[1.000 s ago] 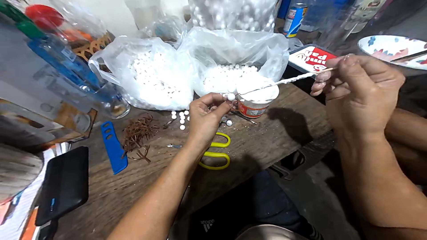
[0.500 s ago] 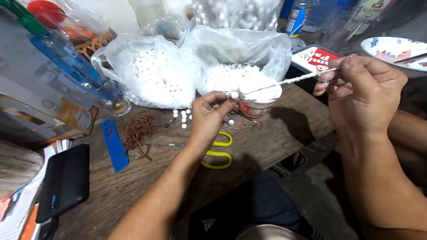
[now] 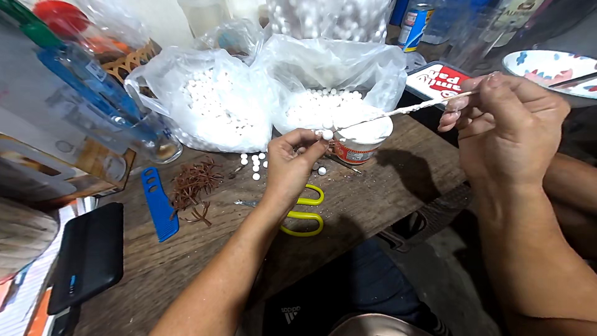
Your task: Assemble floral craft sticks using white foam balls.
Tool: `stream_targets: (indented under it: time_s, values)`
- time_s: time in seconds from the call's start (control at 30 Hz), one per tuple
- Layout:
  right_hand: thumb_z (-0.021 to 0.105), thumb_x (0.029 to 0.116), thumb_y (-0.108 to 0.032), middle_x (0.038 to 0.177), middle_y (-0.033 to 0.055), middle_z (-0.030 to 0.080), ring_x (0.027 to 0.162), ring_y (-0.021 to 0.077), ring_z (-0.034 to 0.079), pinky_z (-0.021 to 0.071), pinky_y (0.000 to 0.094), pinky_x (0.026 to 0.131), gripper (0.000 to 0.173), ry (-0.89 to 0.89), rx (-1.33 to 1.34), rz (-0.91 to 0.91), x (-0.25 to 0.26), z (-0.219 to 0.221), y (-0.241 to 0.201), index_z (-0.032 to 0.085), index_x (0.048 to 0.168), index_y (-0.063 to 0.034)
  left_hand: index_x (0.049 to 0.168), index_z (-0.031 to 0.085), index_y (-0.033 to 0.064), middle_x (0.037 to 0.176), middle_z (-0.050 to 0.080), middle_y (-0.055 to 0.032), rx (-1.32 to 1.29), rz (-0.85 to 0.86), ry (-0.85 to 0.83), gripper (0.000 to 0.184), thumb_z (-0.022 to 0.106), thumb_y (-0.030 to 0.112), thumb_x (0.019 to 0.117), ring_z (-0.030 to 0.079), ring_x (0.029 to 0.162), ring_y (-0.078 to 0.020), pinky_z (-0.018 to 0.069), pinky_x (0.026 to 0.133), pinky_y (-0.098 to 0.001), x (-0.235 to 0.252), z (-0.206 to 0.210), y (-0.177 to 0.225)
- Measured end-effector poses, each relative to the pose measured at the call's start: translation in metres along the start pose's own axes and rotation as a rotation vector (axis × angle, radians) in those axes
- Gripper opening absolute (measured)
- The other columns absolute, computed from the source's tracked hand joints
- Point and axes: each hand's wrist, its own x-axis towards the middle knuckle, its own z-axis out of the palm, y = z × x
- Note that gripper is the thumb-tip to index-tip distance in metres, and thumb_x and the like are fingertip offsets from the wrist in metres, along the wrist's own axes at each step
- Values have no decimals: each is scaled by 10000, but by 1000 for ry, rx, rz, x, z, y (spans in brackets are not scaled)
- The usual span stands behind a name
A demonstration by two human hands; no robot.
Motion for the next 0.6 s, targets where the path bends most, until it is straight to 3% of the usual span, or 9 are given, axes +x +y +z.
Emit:
stream_targets:
  time_s: [0.13, 0.33, 0.6]
  values:
    - [438, 1074, -70, 813, -49, 741, 653, 59, 701, 612, 209, 636, 286, -10, -3, -9, 0, -1, 2, 697, 962, -115, 873, 688, 53, 826, 710, 6, -96, -5, 64, 165, 643, -105, 889, 711, 775, -97, 616, 776, -270, 8, 4, -5]
    - [414, 1086, -75, 818, -53, 741, 652, 55, 702, 613, 201, 649, 301, -10, -1, 2, 1, -1, 1, 692, 976, -107, 907, 687, 65, 858, 697, 1, -20, -7, -7, 149, 635, -73, 933, 687, 762, -75, 593, 726, -228, 0, 0, 1]
    - [422, 1084, -86, 818, -53, 740, 656, 54, 699, 609, 202, 645, 293, -2, 0, 27, 2, -7, 4, 690, 970, -117, 895, 690, 71, 843, 705, 21, -55, -20, 47, 161, 639, -79, 921, 695, 771, -74, 603, 759, -251, 3, 2, -1]
